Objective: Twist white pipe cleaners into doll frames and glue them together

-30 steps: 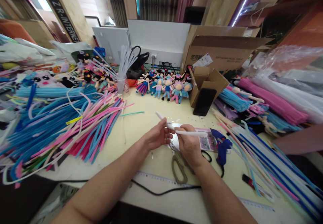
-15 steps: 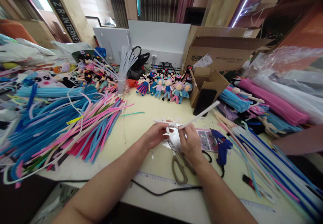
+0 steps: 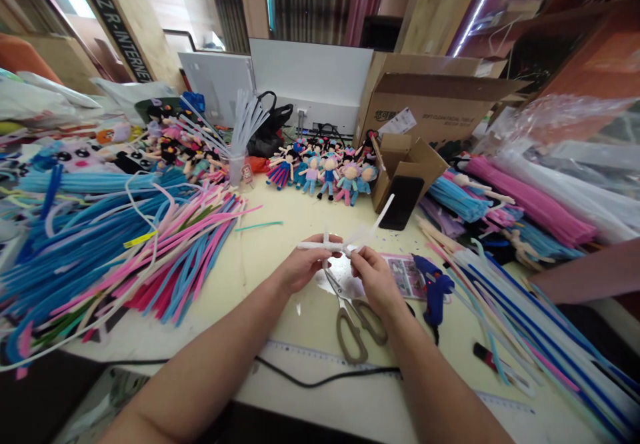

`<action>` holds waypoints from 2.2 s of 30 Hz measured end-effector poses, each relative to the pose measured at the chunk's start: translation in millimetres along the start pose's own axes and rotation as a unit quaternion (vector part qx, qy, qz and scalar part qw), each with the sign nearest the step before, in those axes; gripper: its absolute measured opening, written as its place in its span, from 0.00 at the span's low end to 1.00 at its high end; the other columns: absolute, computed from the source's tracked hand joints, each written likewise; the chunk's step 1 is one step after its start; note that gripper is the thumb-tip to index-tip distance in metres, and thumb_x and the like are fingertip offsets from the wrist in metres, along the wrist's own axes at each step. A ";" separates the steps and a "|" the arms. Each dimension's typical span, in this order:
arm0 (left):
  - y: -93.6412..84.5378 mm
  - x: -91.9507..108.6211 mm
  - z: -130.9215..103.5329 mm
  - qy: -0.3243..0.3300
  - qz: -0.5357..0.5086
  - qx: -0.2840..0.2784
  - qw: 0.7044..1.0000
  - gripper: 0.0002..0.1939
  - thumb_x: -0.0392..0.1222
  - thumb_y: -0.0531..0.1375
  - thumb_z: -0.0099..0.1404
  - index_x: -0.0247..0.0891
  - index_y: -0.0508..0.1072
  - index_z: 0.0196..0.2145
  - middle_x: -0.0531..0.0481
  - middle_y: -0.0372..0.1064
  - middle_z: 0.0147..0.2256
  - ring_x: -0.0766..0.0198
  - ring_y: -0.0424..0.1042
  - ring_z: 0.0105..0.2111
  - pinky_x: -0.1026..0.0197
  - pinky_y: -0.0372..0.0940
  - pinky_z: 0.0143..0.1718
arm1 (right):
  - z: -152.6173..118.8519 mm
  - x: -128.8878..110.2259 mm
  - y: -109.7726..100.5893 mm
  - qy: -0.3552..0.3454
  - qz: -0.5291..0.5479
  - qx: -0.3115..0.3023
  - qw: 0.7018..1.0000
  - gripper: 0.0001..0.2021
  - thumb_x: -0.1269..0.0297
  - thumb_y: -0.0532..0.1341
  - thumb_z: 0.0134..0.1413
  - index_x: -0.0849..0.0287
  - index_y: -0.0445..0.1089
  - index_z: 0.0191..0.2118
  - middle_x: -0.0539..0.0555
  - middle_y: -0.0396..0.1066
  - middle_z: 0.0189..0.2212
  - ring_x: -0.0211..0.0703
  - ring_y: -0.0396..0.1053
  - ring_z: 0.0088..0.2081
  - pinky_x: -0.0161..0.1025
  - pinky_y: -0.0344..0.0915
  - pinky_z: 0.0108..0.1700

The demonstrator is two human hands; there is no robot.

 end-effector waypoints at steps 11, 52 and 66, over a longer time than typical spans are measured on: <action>-3.9 -11.4 1.1 -0.048 0.116 0.067 0.990 0.14 0.49 0.63 0.52 0.34 0.69 0.23 0.56 0.59 0.19 0.72 0.57 0.20 0.66 0.50 0.22 | -9.3 -36.4 -13.9 -0.180 -0.148 0.097 0.968 0.06 0.65 0.58 0.56 0.57 0.62 0.28 0.48 0.60 0.26 0.40 0.59 0.30 0.38 0.56 0.34; 1.2 6.7 -1.7 0.053 0.171 0.010 0.984 0.15 0.40 0.67 0.47 0.34 0.71 0.33 0.54 0.66 0.27 0.67 0.63 0.29 0.64 0.56 0.31 | -7.3 -7.7 9.2 0.026 0.045 0.011 0.999 0.11 0.58 0.60 0.47 0.56 0.59 0.23 0.44 0.56 0.18 0.35 0.53 0.22 0.34 0.51 0.26; -11.2 3.9 3.7 0.033 0.165 0.064 0.984 0.23 0.47 0.64 0.52 0.36 0.69 0.44 0.56 0.61 0.24 0.70 0.61 0.23 0.65 0.56 0.27 | -7.2 -26.1 -11.3 -0.099 -0.133 0.094 0.982 0.08 0.60 0.56 0.54 0.57 0.60 0.28 0.45 0.57 0.21 0.37 0.56 0.24 0.35 0.54 0.27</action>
Point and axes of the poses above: each hand's wrist, its own z-axis towards the middle knuckle, its own y-axis out of the palm, x = y × z, the point moved 6 cm from there along z, towards the middle knuckle
